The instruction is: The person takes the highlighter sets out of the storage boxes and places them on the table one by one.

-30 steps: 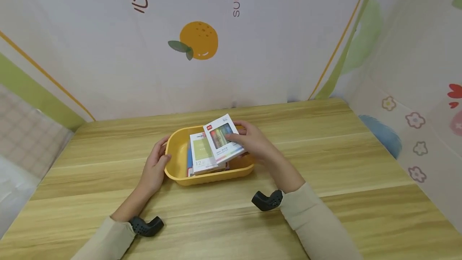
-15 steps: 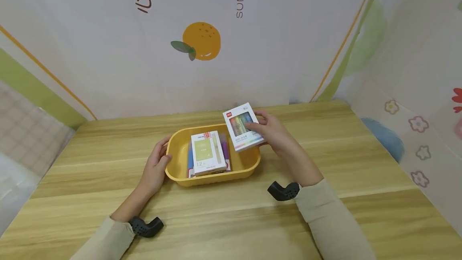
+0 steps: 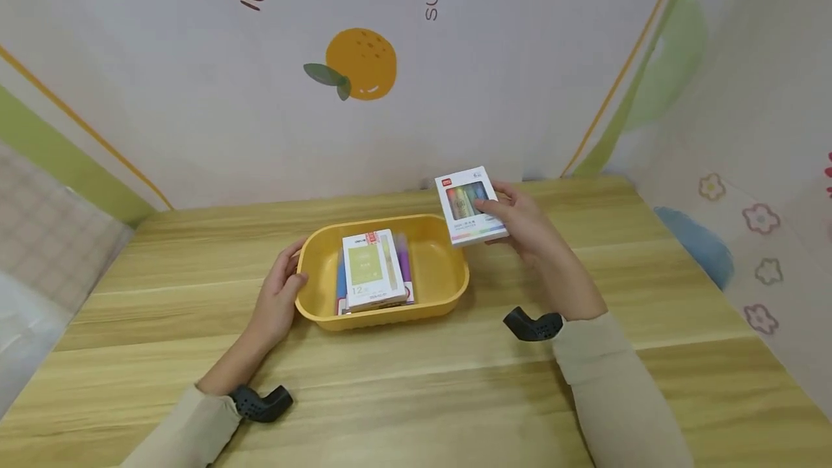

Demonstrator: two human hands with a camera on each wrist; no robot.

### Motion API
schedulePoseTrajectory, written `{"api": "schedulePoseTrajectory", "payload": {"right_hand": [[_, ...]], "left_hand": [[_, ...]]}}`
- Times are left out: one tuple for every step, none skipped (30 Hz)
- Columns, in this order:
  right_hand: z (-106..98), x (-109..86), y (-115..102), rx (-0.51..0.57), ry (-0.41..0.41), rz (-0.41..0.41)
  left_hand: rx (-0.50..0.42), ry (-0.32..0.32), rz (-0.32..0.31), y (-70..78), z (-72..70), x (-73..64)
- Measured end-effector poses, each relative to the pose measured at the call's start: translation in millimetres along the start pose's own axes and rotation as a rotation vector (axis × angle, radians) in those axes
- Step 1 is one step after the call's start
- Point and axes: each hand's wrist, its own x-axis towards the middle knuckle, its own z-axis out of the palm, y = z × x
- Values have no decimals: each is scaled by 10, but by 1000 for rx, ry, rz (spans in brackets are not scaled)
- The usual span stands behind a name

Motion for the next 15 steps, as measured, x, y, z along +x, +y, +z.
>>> {"api": "schedulePoseTrajectory", "payload": {"right_hand": [[-23, 10, -3, 15, 6, 2], [-47, 17, -4, 27, 14, 4], [-69, 21, -5, 40, 21, 6], [-93, 23, -4, 51, 26, 8], [-116, 23, -1, 58, 32, 9], [-140, 22, 1, 71, 35, 9], [-162, 21, 6, 80, 39, 8], [-183, 20, 10, 87, 44, 7], [-201, 18, 14, 98, 47, 6], [-219, 17, 19, 108, 50, 4], [-235, 18, 25, 115, 52, 0], [-249, 18, 30, 125, 54, -2], [-260, 18, 36, 128, 57, -7], [-269, 18, 41, 137, 57, -11], [-279, 18, 47, 140, 59, -13]], "left_hand": [[-3, 1, 1, 3, -4, 0], [-3, 2, 3, 3, -9, 1], [-2, 4, 5, 2, -13, 1], [-2, 3, 6, 1, -15, 1], [-2, 0, 9, -1, -16, 2], [-2, -3, 10, -1, -15, 3], [-2, -6, 11, -1, -14, 4], [-2, -8, 12, -3, -12, 5], [-4, -11, 13, -4, -10, 6], [-5, -14, 14, -4, -7, 7], [-6, -14, 14, -4, -5, 7], [-7, -14, 14, -4, -4, 7], [-8, -13, 16, -6, -2, 7], [-10, -13, 17, -6, 0, 7], [-10, -11, 17, -7, 1, 7]]}}
